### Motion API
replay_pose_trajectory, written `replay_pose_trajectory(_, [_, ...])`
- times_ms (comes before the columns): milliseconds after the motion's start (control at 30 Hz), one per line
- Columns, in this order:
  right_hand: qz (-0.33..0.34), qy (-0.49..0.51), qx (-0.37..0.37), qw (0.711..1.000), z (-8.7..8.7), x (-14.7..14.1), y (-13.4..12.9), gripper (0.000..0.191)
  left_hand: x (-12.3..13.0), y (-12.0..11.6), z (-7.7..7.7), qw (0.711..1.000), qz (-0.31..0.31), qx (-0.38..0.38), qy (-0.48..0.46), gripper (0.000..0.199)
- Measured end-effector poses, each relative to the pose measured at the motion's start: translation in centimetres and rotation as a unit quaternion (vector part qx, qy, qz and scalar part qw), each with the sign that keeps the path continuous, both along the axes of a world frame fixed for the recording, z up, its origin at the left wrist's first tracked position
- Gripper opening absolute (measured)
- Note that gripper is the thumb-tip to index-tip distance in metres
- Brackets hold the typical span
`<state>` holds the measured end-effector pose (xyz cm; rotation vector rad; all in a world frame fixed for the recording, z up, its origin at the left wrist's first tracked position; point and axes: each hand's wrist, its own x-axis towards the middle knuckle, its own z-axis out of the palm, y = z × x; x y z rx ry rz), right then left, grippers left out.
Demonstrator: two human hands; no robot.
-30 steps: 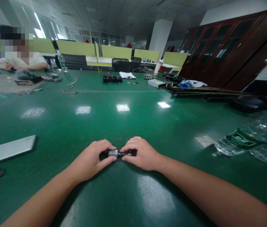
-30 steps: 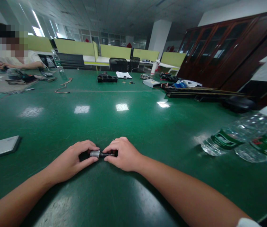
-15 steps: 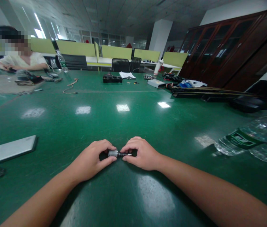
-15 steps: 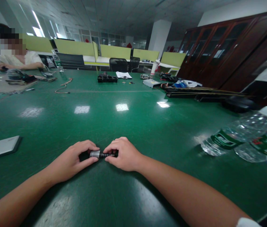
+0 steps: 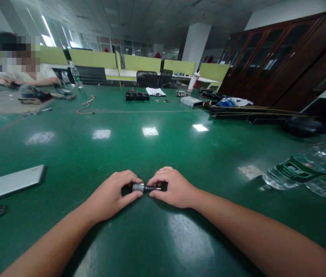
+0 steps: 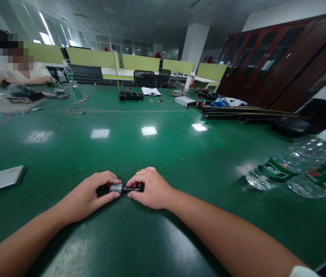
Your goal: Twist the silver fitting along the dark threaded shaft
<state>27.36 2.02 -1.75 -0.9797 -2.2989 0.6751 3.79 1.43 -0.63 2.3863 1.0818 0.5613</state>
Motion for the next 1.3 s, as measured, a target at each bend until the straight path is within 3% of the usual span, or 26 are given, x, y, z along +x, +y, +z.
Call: replay_pose_trajectory(1300, [-0.032, 0.003, -0.005, 0.999, 0.08, -0.17, -0.17, 0.019, 0.01, 0.01, -0.03, 1.000, 0.004, 0.002, 0.002, 0.020])
